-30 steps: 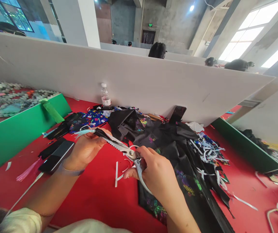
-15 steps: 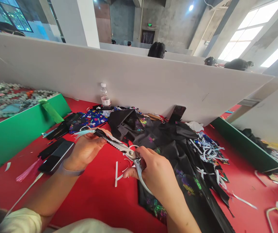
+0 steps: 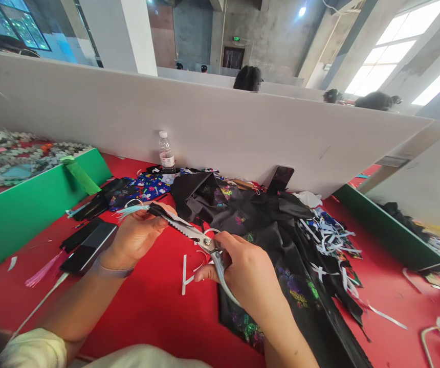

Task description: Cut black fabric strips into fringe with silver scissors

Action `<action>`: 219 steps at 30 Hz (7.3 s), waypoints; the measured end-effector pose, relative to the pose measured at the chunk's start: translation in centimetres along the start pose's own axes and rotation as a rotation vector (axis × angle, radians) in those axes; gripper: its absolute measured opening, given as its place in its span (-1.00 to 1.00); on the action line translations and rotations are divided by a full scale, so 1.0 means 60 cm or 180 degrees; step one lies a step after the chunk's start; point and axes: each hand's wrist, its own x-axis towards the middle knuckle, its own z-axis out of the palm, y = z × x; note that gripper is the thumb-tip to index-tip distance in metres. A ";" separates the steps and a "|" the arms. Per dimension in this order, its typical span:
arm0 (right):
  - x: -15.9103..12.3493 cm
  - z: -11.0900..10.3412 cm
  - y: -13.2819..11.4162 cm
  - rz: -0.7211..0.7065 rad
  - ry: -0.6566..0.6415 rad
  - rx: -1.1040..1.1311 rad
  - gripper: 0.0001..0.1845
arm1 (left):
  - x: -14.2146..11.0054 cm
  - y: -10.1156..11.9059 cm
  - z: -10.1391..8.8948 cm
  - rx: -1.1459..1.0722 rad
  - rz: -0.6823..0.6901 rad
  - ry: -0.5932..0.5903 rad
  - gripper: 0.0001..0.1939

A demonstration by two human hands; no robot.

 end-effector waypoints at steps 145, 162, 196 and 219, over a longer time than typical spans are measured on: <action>0.004 0.004 0.008 0.0031 -0.0136 0.0025 -0.69 | -0.018 -0.013 -0.024 0.1252 0.0390 0.0248 -0.85; 0.003 0.015 0.014 -0.0084 0.0033 -0.0002 -0.73 | -0.017 -0.014 -0.029 0.1288 0.0411 0.0285 -0.84; 0.004 0.009 0.002 -0.0054 -0.0015 -0.0059 -0.65 | -0.020 -0.021 -0.034 0.1293 0.0309 0.0268 -0.79; 0.007 0.013 0.004 -0.0176 0.0209 -0.0186 -0.61 | -0.023 -0.018 -0.030 0.1240 0.0198 0.0428 -0.72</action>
